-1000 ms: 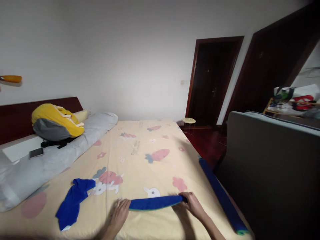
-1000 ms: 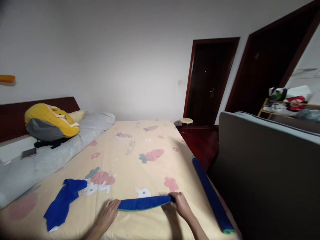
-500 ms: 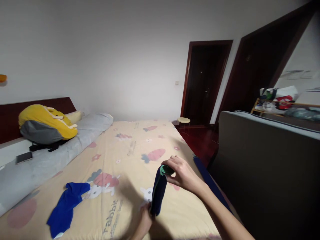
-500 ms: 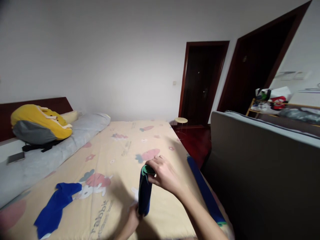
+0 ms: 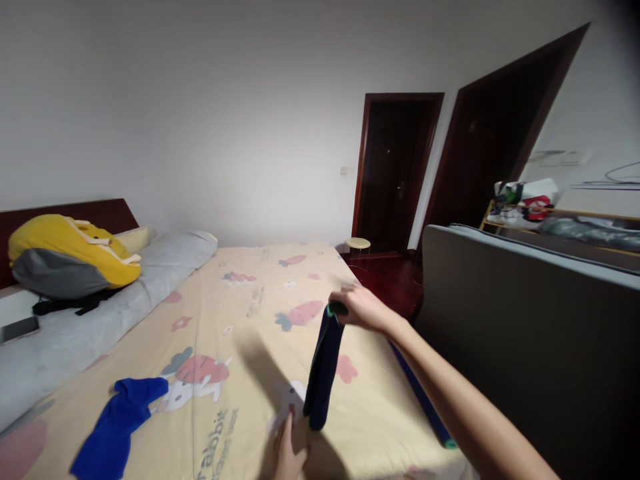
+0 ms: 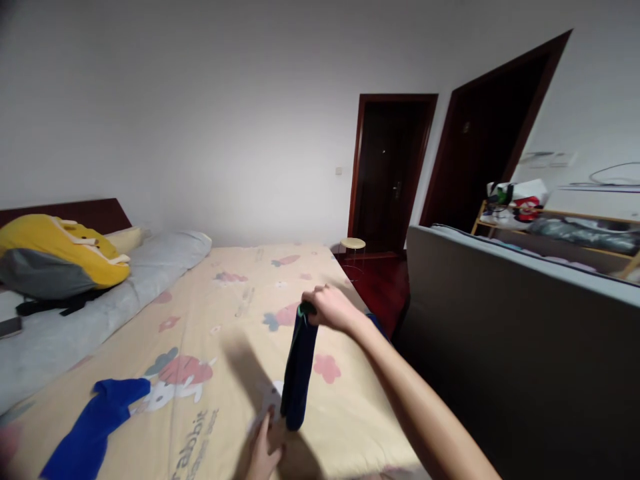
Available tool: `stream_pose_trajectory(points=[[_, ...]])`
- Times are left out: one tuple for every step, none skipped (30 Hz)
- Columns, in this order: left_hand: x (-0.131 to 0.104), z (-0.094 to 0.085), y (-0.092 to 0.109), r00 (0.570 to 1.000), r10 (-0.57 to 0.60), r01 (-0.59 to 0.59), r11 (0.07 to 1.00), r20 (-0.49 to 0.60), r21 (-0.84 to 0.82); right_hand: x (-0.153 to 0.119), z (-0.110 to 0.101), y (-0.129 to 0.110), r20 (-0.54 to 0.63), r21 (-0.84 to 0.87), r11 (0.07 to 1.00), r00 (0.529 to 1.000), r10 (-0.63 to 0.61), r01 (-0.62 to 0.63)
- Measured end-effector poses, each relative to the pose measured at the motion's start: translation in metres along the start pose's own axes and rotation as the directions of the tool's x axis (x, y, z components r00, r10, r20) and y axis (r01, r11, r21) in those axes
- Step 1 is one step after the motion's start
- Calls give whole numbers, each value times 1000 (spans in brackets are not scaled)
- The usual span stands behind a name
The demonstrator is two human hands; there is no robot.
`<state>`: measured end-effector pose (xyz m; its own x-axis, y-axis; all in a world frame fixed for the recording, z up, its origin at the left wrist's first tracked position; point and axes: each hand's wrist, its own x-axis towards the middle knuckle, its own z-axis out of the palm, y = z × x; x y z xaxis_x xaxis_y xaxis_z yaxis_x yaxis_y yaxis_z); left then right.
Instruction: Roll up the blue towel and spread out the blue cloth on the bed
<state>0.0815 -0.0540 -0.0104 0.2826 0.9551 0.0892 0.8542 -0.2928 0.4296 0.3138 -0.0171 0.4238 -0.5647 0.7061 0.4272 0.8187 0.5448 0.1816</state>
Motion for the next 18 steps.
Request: stream_pose_trajectory(points=[[-1, -1, -9, 998, -42, 40, 998, -44, -48, 5, -1, 17, -15, -33, 999, 1000, 27, -27], [-1, -3, -19, 993, -78, 68, 992, -93, -106, 9, -1, 34, -35, -56, 997, 998, 50, -52], [-1, -5, -29, 985, -101, 77, 983, -143, -164, 12, -1, 49, -61, -76, 994, 996, 72, -76], [-1, -8, -39, 976, -104, 64, 976, -189, -207, 12, -1, 63, -91, -100, 990, 992, 92, -101], [0, -13, -49, 966, -109, 50, 969, -236, -242, 11, -1, 74, -123, -126, 984, 986, 109, -124], [1, -19, -59, 952, -122, 43, 962, -281, -271, 7, 0, 83, -156, -150, 978, 980, 121, -145], [2, -27, -68, 936, -144, 49, 956, -320, -289, 2, 0, 89, -184, -174, 972, 974, 129, -161], [2, -37, -77, 921, -169, 63, 953, -351, -295, -6, 3, 94, -207, -195, 966, 970, 131, -172], [3, -49, -87, 906, -193, 83, 954, -378, -287, -17, 7, 98, -224, -212, 961, 966, 129, -177], [3, -62, -97, 890, -219, 114, 957, -401, -268, -30, 13, 100, -235, -227, 957, 964, 125, -180], [1, -77, -109, 873, -250, 158, 958, -420, -241, -46, 23, 102, -239, -237, 955, 963, 121, -179], [-1, -93, -123, 853, -286, 214, 955, -436, -208, -66, 37, 104, -236, -246, 954, 965, 114, -173], [-4, -109, -138, 831, -330, 281, 944, -448, -174, -90, 56, 105, -226, -252, 953, 967, 114, -171], [-8, -125, -155, 803, -382, 359, 923, -457, -139, -117, 78, 106, -205, -258, 952, 972, 110, -162], [-14, -140, -173, 769, -434, 441, 892, -469, -102, -147, 105, 107, -165, -273, 951, 981, 100, -143], [-20, -154, -191, 731, -474, 512, 856, -491, -63, -179, 134, 107, -123, -274, 951, 986, 115, -145], [-28, -167, -210, 690, -516, 581, 813, -508, -36, -212, 164, 107, -72, -256, 952, 986, 154, -167], [-35, -177, -228, 663, -542, 626, 780, -515, -15, -245, 194, 105, -9, -224, 958, 984, 179, -176]])
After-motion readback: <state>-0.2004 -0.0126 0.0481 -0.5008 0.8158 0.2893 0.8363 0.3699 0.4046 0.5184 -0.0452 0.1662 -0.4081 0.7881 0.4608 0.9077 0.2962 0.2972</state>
